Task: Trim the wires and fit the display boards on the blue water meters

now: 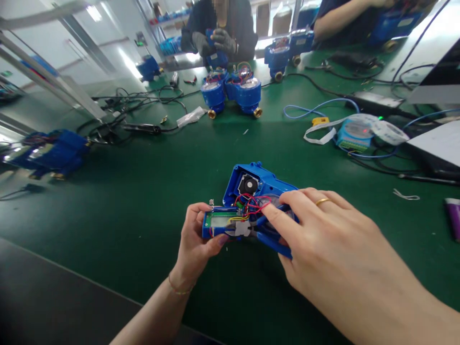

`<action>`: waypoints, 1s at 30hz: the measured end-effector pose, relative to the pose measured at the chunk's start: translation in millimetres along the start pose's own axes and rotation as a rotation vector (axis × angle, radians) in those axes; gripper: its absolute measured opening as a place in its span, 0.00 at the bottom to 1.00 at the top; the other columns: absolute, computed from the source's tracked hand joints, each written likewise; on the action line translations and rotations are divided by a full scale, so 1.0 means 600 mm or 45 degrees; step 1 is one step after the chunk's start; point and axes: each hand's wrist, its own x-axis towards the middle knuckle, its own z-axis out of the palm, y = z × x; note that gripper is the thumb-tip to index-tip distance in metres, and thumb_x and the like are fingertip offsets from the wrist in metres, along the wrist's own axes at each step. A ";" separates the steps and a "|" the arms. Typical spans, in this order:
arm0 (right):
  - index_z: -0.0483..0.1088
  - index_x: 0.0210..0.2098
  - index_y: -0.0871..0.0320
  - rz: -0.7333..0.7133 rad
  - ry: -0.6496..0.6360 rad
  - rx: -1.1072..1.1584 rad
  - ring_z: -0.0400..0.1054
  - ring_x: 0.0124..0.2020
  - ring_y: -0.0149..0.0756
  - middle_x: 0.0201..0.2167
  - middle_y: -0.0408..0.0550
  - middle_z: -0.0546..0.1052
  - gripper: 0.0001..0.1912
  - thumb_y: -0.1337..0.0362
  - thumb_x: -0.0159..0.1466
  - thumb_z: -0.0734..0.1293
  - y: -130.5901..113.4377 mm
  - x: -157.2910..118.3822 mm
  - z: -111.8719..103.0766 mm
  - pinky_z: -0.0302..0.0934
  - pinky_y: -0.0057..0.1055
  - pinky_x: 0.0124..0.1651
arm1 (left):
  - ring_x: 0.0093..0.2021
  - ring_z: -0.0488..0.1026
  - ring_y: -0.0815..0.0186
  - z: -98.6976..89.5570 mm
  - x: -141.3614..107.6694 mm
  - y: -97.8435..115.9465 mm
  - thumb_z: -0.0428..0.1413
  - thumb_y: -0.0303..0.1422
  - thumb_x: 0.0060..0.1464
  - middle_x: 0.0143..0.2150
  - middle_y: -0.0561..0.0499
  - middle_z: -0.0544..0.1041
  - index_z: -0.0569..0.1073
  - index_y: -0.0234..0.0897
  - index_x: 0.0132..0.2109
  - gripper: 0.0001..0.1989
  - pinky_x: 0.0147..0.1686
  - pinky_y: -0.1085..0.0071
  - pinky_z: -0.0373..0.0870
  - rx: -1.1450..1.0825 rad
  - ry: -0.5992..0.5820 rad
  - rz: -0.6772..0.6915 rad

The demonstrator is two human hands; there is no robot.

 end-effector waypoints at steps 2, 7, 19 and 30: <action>0.66 0.44 0.56 -0.046 -0.027 0.011 0.65 0.40 0.49 0.41 0.53 0.69 0.15 0.69 0.57 0.59 0.007 0.004 -0.001 0.60 0.44 0.42 | 0.33 0.73 0.68 -0.001 0.001 -0.001 0.67 0.35 0.40 0.35 0.54 0.73 0.58 0.41 0.43 0.28 0.31 0.75 0.69 0.022 -0.004 -0.008; 0.63 0.46 0.53 -0.144 -0.015 -0.047 0.64 0.39 0.47 0.40 0.51 0.69 0.16 0.66 0.58 0.58 0.020 0.012 -0.001 0.59 0.42 0.40 | 0.31 0.72 0.69 -0.001 0.004 -0.001 0.67 0.37 0.40 0.34 0.55 0.73 0.58 0.41 0.43 0.28 0.28 0.76 0.68 0.042 0.002 -0.002; 0.68 0.41 0.55 -0.193 -0.122 -0.031 0.64 0.38 0.48 0.37 0.53 0.70 0.17 0.67 0.52 0.58 0.035 0.034 -0.007 0.60 0.45 0.42 | 0.33 0.71 0.67 -0.001 0.002 0.002 0.67 0.37 0.39 0.36 0.54 0.71 0.58 0.42 0.43 0.29 0.30 0.73 0.69 0.087 -0.008 0.028; 0.71 0.38 0.54 -0.255 -0.205 -0.059 0.64 0.33 0.45 0.34 0.52 0.70 0.16 0.70 0.53 0.58 0.043 0.051 -0.023 0.61 0.44 0.39 | 0.34 0.71 0.65 -0.003 0.004 -0.001 0.67 0.37 0.40 0.38 0.52 0.69 0.59 0.42 0.44 0.28 0.31 0.71 0.69 0.177 -0.010 0.074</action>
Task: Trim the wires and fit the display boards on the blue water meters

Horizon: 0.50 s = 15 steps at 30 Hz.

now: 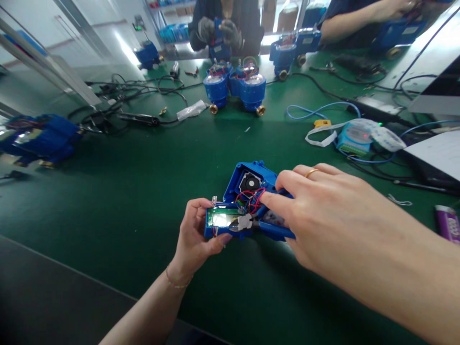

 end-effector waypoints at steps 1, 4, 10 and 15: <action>0.71 0.38 0.54 -0.002 -0.016 0.001 0.64 0.33 0.45 0.34 0.51 0.70 0.17 0.71 0.53 0.58 0.000 0.000 -0.001 0.60 0.43 0.39 | 0.34 0.71 0.66 0.000 0.000 0.000 0.67 0.37 0.40 0.38 0.52 0.69 0.59 0.42 0.44 0.28 0.31 0.71 0.69 0.004 0.000 0.008; 0.71 0.39 0.54 -0.018 -0.030 -0.010 0.64 0.32 0.43 0.35 0.51 0.70 0.18 0.72 0.51 0.58 0.000 0.002 -0.004 0.60 0.42 0.39 | 0.33 0.71 0.66 0.000 0.000 0.000 0.67 0.38 0.40 0.37 0.52 0.69 0.59 0.41 0.44 0.28 0.31 0.71 0.69 0.021 0.003 0.020; 0.71 0.38 0.54 -0.024 -0.077 0.003 0.64 0.32 0.43 0.34 0.50 0.70 0.18 0.71 0.50 0.59 0.004 0.007 -0.007 0.58 0.43 0.39 | 0.35 0.71 0.65 -0.003 0.001 -0.004 0.67 0.40 0.39 0.39 0.50 0.69 0.60 0.41 0.44 0.29 0.34 0.68 0.71 0.081 0.009 0.035; 0.70 0.38 0.54 -0.073 -0.138 0.063 0.66 0.37 0.47 0.31 0.49 0.70 0.19 0.71 0.48 0.58 0.009 0.012 -0.009 0.56 0.45 0.40 | 0.35 0.71 0.65 -0.004 0.001 -0.006 0.67 0.39 0.39 0.39 0.51 0.70 0.61 0.41 0.44 0.29 0.34 0.68 0.71 0.070 0.000 0.039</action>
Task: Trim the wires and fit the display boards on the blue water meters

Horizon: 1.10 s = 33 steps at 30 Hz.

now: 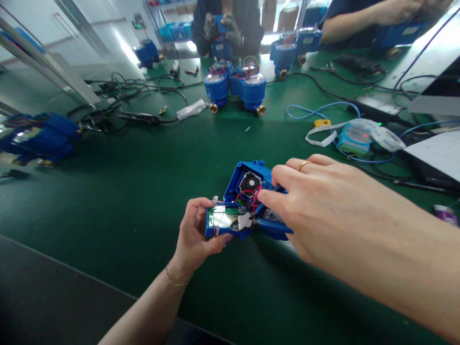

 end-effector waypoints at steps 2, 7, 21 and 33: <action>0.70 0.36 0.55 -0.019 -0.003 0.006 0.65 0.37 0.47 0.31 0.50 0.70 0.17 0.71 0.50 0.58 0.002 0.003 -0.002 0.56 0.44 0.39 | 0.35 0.71 0.65 0.001 0.000 0.000 0.67 0.38 0.39 0.38 0.51 0.70 0.60 0.41 0.44 0.28 0.34 0.68 0.70 -0.014 0.000 0.002; 0.71 0.35 0.54 -0.075 -0.042 -0.009 0.65 0.34 0.44 0.30 0.48 0.70 0.14 0.69 0.49 0.61 0.008 0.014 -0.009 0.56 0.43 0.38 | 0.34 0.71 0.65 0.003 0.000 0.000 0.67 0.38 0.39 0.37 0.52 0.70 0.60 0.41 0.43 0.28 0.32 0.70 0.70 -0.035 -0.005 -0.004; 0.72 0.30 0.54 -0.055 -0.156 -0.033 0.65 0.33 0.43 0.29 0.45 0.72 0.14 0.73 0.44 0.67 0.005 0.037 -0.023 0.57 0.39 0.35 | 0.33 0.71 0.66 -0.002 0.000 0.001 0.67 0.39 0.39 0.38 0.51 0.69 0.60 0.41 0.43 0.28 0.31 0.71 0.68 -0.002 -0.012 -0.009; 0.73 0.35 0.51 0.111 -0.492 -0.041 0.66 0.39 0.47 0.35 0.46 0.73 0.20 0.74 0.44 0.69 -0.008 0.056 -0.040 0.60 0.43 0.42 | 0.33 0.71 0.66 -0.003 0.000 0.003 0.68 0.37 0.38 0.38 0.51 0.70 0.60 0.41 0.43 0.29 0.31 0.71 0.69 -0.021 -0.011 -0.033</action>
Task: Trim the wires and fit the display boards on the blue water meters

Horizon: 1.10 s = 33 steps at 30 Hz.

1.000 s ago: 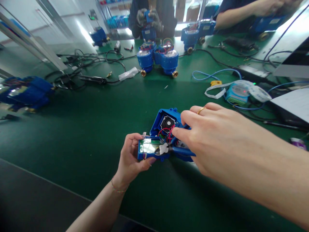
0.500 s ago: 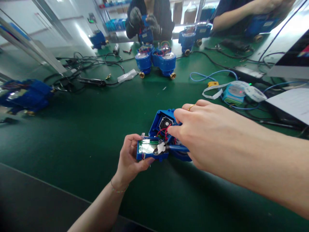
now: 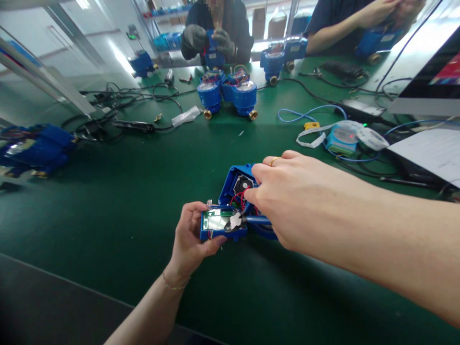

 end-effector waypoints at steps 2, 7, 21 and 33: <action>0.73 0.34 0.52 -0.023 0.054 -0.014 0.66 0.38 0.47 0.34 0.47 0.73 0.16 0.73 0.45 0.69 -0.001 0.000 0.003 0.60 0.41 0.40 | 0.33 0.72 0.65 0.000 0.000 0.002 0.68 0.37 0.37 0.37 0.51 0.71 0.60 0.41 0.43 0.29 0.30 0.71 0.69 -0.010 0.006 -0.015; 0.72 0.30 0.54 -0.103 0.187 -0.098 0.66 0.36 0.44 0.30 0.47 0.72 0.10 0.69 0.47 0.71 0.000 -0.003 0.016 0.57 0.39 0.38 | 0.31 0.72 0.67 0.004 -0.001 0.007 0.69 0.35 0.35 0.34 0.53 0.73 0.60 0.40 0.42 0.29 0.28 0.74 0.69 -0.098 0.021 -0.062; 0.71 0.30 0.58 -0.173 0.487 -0.155 0.65 0.27 0.42 0.26 0.51 0.72 0.05 0.72 0.53 0.66 -0.010 -0.022 0.046 0.55 0.35 0.32 | 0.31 0.73 0.71 0.006 -0.004 0.000 0.70 0.31 0.35 0.33 0.55 0.75 0.62 0.38 0.41 0.29 0.30 0.80 0.70 -0.252 0.091 -0.059; 0.75 0.35 0.56 -0.002 0.518 0.085 0.62 0.29 0.41 0.30 0.51 0.70 0.17 0.72 0.44 0.67 -0.008 -0.031 0.063 0.56 0.35 0.34 | 0.31 0.73 0.71 0.005 -0.004 -0.003 0.70 0.34 0.37 0.33 0.56 0.74 0.60 0.40 0.42 0.29 0.29 0.78 0.69 -0.171 0.052 -0.065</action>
